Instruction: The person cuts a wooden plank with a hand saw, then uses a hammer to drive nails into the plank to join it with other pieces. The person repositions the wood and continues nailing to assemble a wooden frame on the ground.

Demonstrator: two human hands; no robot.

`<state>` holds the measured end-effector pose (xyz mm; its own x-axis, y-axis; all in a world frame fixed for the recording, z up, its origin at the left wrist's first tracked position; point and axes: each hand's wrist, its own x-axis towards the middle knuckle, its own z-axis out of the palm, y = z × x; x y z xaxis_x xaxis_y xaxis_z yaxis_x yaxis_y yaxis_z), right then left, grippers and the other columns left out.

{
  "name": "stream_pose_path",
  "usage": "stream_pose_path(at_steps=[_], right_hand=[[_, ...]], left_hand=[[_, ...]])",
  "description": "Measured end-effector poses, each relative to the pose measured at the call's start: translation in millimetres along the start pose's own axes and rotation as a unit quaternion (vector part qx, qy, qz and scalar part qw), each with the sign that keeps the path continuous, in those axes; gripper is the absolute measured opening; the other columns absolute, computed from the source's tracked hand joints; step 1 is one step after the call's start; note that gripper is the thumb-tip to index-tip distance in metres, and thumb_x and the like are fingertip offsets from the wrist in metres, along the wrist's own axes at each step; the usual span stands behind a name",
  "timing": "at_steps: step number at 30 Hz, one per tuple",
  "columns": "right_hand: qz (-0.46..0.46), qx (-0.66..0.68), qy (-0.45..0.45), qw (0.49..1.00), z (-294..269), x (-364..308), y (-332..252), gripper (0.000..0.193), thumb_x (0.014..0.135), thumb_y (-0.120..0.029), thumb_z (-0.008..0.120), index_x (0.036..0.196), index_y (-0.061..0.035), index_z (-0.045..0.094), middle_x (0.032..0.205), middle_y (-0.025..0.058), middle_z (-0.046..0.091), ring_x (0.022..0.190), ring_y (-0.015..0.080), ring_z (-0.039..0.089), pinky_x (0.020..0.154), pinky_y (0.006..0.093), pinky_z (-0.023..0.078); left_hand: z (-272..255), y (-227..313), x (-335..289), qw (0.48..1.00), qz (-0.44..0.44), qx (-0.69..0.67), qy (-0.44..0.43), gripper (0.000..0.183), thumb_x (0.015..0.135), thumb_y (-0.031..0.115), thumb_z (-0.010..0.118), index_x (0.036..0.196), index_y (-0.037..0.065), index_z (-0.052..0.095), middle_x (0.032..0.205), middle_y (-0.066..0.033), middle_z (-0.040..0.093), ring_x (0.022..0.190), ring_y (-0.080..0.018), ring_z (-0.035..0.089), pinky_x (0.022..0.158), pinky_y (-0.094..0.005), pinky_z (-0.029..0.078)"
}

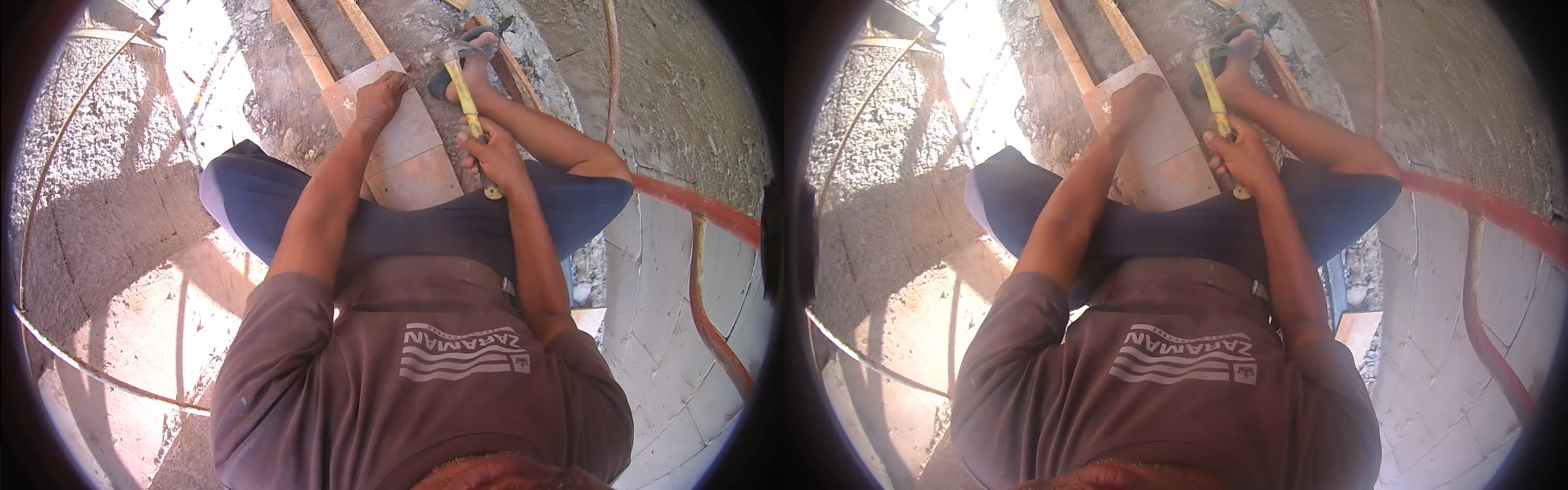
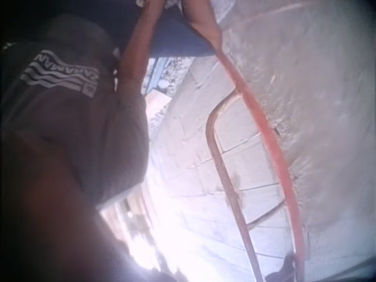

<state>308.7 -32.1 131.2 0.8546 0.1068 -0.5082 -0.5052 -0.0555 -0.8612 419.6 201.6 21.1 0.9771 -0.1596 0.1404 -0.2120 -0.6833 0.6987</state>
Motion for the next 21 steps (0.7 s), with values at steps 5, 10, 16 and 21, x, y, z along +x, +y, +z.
stream_pose_path(at_steps=[5, 10, 16, 21], right_hand=[[0.039, -0.070, -0.014, 0.997, -15, -16, -16, 0.038, 0.097, -0.022, 0.069, 0.125, 0.0007, 0.060, 0.081, 0.0036, 0.064, 0.059, 0.0081, 0.059, 0.052, 0.0241, 0.048], [0.040, -0.130, -0.011, 0.991, -33, -31, -27, 0.036, 0.098, -0.023, 0.067, 0.125, -0.0007, 0.060, 0.079, 0.0020, 0.063, 0.057, 0.0079, 0.057, 0.052, 0.0245, 0.048], [-0.055, -0.215, -0.032, 0.975, -37, -24, -36, 0.036, 0.099, -0.024, 0.064, 0.127, -0.0018, 0.060, 0.086, 0.0076, 0.063, 0.065, 0.0130, 0.059, 0.059, 0.0303, 0.049], [-0.177, -0.333, -0.025, 0.926, -46, -20, -33, 0.036, 0.100, -0.023, 0.064, 0.126, 0.0022, 0.061, 0.091, 0.0135, 0.067, 0.070, 0.0173, 0.063, 0.067, 0.0332, 0.051]], left_hand=[[-7, 29, -19, 0.969, -0.138, -0.169, -0.114, 0.022, 0.091, 0.021, 0.068, 0.102, 0.003, 0.075, 0.100, -0.0121, 0.075, 0.093, -0.0237, 0.070, 0.086, -0.0349, 0.052], [4, 33, -66, 0.958, -0.140, -0.179, -0.174, 0.020, 0.091, 0.017, 0.068, 0.102, 0.002, 0.075, 0.104, -0.0119, 0.075, 0.096, -0.0241, 0.070, 0.088, -0.0338, 0.052], [14, 20, -83, 0.953, -0.122, -0.227, -0.161, 0.018, 0.092, 0.016, 0.068, 0.103, 0.003, 0.074, 0.101, -0.0107, 0.074, 0.094, -0.0216, 0.069, 0.088, -0.0330, 0.051], [13, 23, -85, 0.947, -0.121, -0.243, -0.170, 0.018, 0.093, 0.014, 0.067, 0.104, 0.001, 0.074, 0.103, -0.0106, 0.074, 0.096, -0.0194, 0.069, 0.089, -0.0318, 0.052]])
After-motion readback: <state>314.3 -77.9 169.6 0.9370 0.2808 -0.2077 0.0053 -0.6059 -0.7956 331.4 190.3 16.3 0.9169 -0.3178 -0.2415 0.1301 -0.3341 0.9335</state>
